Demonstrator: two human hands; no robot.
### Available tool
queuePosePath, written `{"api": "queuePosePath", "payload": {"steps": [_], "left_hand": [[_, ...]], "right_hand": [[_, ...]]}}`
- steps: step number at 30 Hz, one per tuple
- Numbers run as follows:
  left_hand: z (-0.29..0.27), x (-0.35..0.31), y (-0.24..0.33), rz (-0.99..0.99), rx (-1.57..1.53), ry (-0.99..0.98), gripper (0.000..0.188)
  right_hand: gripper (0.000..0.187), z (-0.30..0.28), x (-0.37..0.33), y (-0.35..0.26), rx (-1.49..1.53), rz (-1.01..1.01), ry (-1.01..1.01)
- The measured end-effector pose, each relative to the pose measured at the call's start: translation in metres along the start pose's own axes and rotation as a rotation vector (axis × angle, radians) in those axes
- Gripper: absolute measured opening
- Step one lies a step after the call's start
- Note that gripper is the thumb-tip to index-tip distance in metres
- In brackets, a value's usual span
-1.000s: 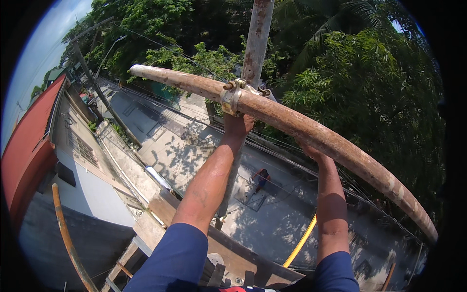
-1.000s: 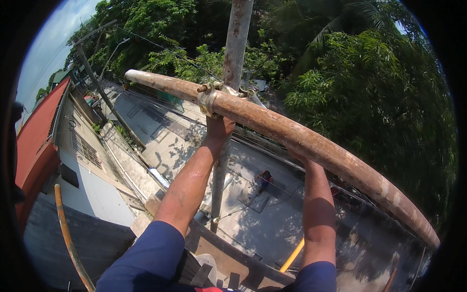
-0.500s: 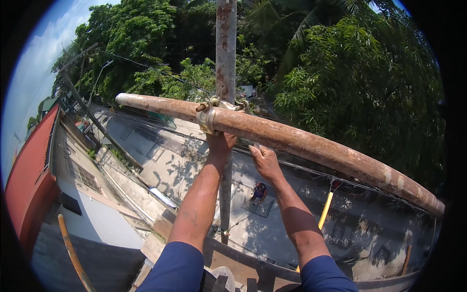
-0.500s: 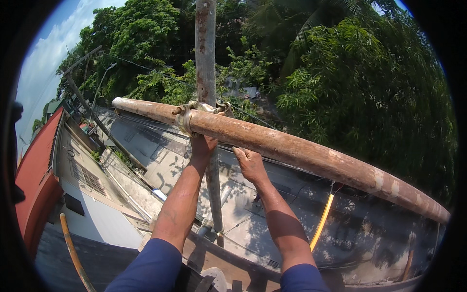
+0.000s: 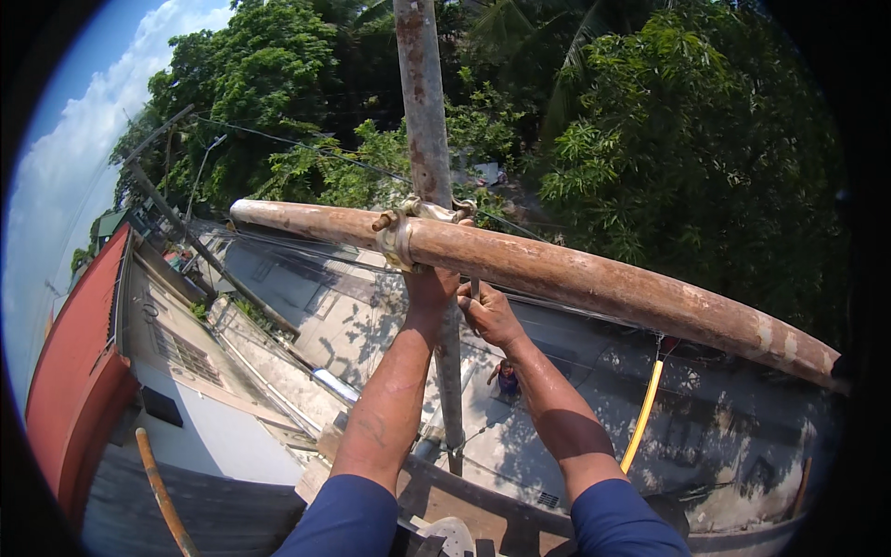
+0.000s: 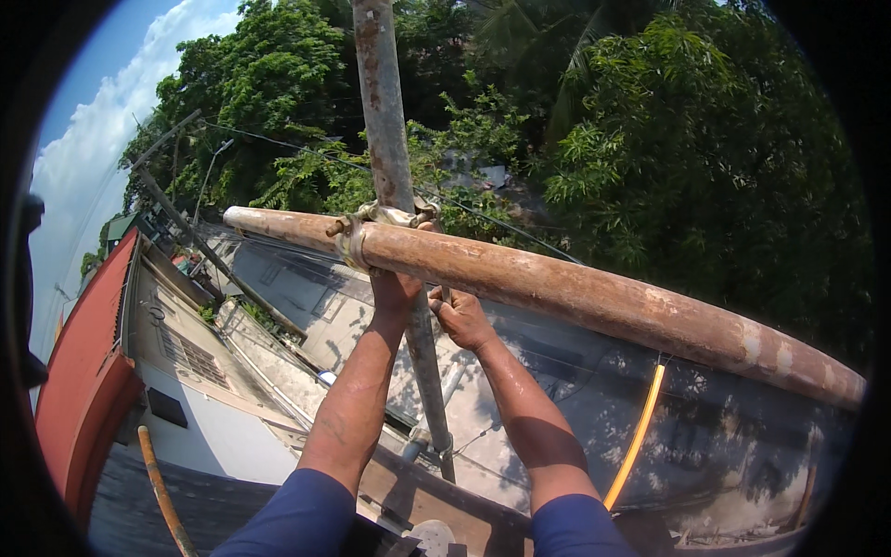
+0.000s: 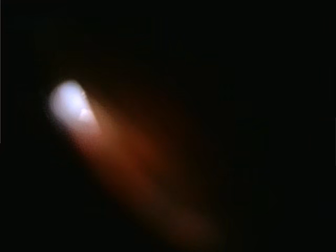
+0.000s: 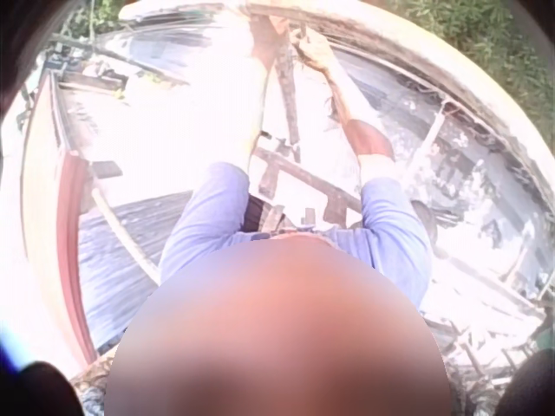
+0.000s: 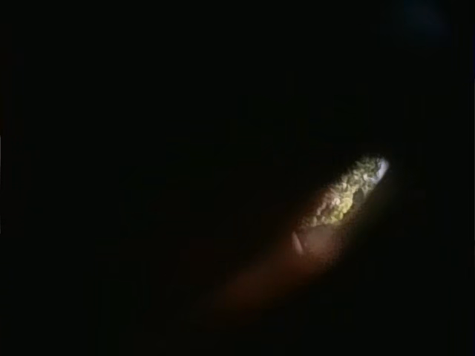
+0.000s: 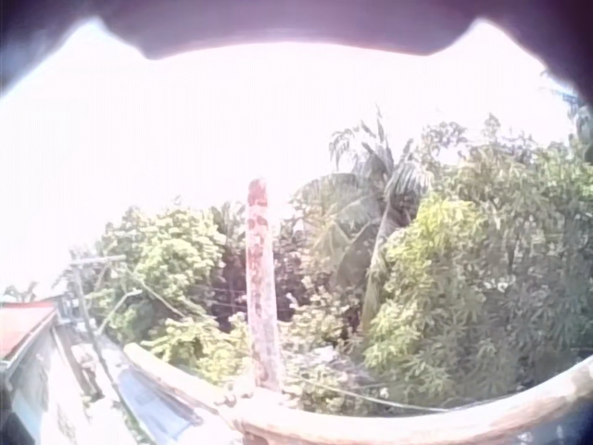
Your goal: The person uses a wrench to tighten bolts on metal scaffolding poles while standing on a rooftop. They adjust and secure multiple joints, then move along the scaffolding to continue tightening connections.
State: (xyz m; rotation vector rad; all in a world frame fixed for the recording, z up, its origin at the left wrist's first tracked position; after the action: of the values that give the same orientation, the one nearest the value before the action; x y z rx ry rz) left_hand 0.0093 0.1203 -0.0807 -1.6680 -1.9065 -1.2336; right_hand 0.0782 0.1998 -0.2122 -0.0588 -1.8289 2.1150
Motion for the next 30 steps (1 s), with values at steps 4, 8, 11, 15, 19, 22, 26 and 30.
{"api": "queuePosePath", "payload": {"steps": [4,8,11,15,19,22,26,30], "left_hand": [[0.004,-0.002,-0.008,-0.090,-0.134,-0.030,0.052],[0.006,-0.004,-0.006,-0.006,0.063,-0.033,0.051],[0.013,-0.003,-0.019,-0.092,-0.183,-0.005,0.049],[0.019,-0.009,-0.030,-0.204,-0.566,0.040,0.048],[0.012,-0.008,-0.018,-0.117,-0.160,-0.002,0.045],[0.007,-0.009,-0.015,-0.065,-0.005,0.027,0.044],[0.007,-0.008,-0.017,-0.054,0.121,0.066,0.043],[0.005,-0.009,-0.019,-0.080,-0.017,0.099,0.041]], "right_hand": [[0.014,0.000,-0.005,0.002,-0.054,-0.048,0.033],[0.012,-0.003,0.004,0.004,-0.104,-0.162,0.118],[0.013,-0.007,0.017,0.003,-0.189,-0.151,0.090],[0.012,-0.005,0.024,0.002,-0.217,-0.069,-0.076],[0.013,-0.006,0.017,0.016,-0.062,0.096,-0.119],[0.012,-0.013,0.014,0.014,-0.217,0.023,-0.071],[0.012,-0.022,0.018,0.000,-0.539,-0.172,-0.027],[0.013,-0.032,0.020,-0.009,-0.809,-0.256,0.026]]}}
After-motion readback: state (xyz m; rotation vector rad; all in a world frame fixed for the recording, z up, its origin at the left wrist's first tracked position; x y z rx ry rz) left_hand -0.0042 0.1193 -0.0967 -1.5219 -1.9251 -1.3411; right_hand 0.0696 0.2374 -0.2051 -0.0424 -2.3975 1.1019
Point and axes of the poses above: each hand's wrist, its own x-axis towards the middle knuckle, its own z-axis out of the palm, y = z × x, the point moved 8 cm from there along x, towards the middle knuckle, and after that the axes turned 10 degrees about -y, right-handed, at the moved point
